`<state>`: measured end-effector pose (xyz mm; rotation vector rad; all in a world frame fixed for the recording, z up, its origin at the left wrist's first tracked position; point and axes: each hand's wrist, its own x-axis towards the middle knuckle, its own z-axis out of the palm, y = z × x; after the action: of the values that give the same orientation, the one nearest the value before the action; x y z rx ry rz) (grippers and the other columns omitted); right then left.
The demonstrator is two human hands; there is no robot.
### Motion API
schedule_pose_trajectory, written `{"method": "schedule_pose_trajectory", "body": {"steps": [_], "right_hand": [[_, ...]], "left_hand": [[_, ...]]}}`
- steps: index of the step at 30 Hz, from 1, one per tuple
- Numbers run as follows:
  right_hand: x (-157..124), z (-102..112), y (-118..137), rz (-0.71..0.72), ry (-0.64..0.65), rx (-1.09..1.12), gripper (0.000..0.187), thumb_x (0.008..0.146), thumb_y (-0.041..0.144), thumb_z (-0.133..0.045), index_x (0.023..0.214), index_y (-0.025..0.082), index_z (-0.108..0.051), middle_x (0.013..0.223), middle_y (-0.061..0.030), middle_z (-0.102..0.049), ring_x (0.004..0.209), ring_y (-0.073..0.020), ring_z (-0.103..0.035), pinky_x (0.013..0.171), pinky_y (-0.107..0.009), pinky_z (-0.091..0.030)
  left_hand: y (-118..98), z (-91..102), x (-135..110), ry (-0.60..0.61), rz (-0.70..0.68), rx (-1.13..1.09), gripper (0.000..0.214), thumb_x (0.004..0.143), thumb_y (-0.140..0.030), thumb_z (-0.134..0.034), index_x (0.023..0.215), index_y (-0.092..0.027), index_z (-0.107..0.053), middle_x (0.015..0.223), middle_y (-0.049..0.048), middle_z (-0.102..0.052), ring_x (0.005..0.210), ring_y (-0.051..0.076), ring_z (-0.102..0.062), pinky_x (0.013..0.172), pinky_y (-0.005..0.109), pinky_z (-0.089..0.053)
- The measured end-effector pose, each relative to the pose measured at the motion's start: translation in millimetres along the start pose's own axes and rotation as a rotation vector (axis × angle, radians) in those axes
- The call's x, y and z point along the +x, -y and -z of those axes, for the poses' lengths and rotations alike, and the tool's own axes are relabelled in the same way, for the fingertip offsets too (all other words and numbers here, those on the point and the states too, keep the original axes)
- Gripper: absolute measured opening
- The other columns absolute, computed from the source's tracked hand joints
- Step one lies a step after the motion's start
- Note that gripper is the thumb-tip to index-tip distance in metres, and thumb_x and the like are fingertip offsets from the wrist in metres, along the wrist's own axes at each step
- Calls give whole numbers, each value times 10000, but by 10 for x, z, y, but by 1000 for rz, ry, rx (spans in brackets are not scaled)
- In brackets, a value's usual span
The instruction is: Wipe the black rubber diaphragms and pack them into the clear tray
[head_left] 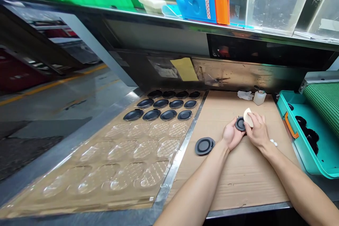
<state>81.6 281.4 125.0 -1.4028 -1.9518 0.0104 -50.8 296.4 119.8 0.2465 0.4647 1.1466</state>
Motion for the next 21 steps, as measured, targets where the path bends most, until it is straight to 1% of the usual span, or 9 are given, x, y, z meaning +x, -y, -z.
{"method": "schedule_pose_trajectory", "body": {"steps": [3, 5, 8, 10, 14, 17, 19, 20, 21], "right_hand": [[-32, 85, -17, -54, 42, 147, 582, 878, 298, -616, 1423, 137, -490, 1274, -174, -568, 1159, -275, -556, 1006, -413, -488], [-59, 169, 0, -88, 155, 208, 592, 835, 313, -662, 1389, 167, -515, 1245, -149, -598, 1135, -263, -589, 985, -401, -499], [-56, 273, 11, -119, 335, 302, 528, 815, 352, -688, 1317, 230, -579, 1226, -91, -659, 1100, -248, -624, 948, -383, -503], [-26, 286, 12, -179, 355, 368, 464, 838, 380, -664, 1277, 241, -609, 1183, -63, -689, 1037, -229, -647, 899, -354, -506], [41, 196, 41, -334, 289, 605, 391, 843, 451, -650, 1134, 192, -673, 1025, -51, -711, 881, -186, -647, 789, -296, -500], [78, 190, 40, -417, 379, 824, 440, 794, 475, -687, 1082, 143, -690, 936, -54, -709, 771, -155, -625, 696, -258, -479], [93, 257, 6, -422, 511, 823, 406, 788, 453, -690, 1025, 125, -716, 872, -47, -709, 718, -145, -613, 652, -244, -458], [96, 298, -16, -408, 557, 764, 375, 796, 431, -685, 1007, 125, -730, 853, -44, -712, 708, -146, -615, 644, -242, -454], [96, 332, -36, -387, 564, 677, 347, 810, 407, -674, 1009, 131, -741, 856, -43, -719, 716, -152, -624, 649, -244, -459]], "left_hand": [[-15, -9, -3, 0, -12, 0, 386, 1043, -313, -364, 1036, -123, -700, 1140, 138, -745, 1150, 247, -675, 1075, 415, -502], [-29, -11, -3, -29, -21, -10, 368, 1037, -324, -377, 1080, -126, -685, 1172, 147, -734, 1153, 258, -675, 1084, 436, -488], [-36, -21, -7, -68, -15, -21, 352, 1033, -342, -396, 1118, -125, -660, 1206, 168, -717, 1144, 274, -680, 1091, 476, -473], [-22, -33, -13, -45, -12, -17, 344, 1035, -335, -396, 1103, -119, -656, 1204, 174, -715, 1121, 273, -688, 1089, 476, -473], [20, -53, -34, 20, -17, 41, 330, 1036, -323, -407, 1088, -130, -669, 1164, 157, -726, 1107, 263, -692, 1094, 453, -467], [27, -54, -59, -3, 4, 70, 344, 1038, -329, -399, 1058, -130, -679, 1157, 160, -728, 1116, 267, -689, 1093, 458, -469], [21, -50, -69, -18, 26, 74, 360, 1038, -337, -397, 1028, -122, -686, 1161, 173, -727, 1120, 274, -686, 1083, 467, -478], [18, -47, -68, -22, 30, 75, 366, 1038, -339, -399, 1015, -115, -688, 1158, 179, -727, 1119, 275, -686, 1077, 467, -484], [17, -44, -64, -22, 27, 74, 370, 1039, -336, -400, 1006, -109, -690, 1150, 182, -728, 1116, 274, -686, 1070, 466, -491]]}}
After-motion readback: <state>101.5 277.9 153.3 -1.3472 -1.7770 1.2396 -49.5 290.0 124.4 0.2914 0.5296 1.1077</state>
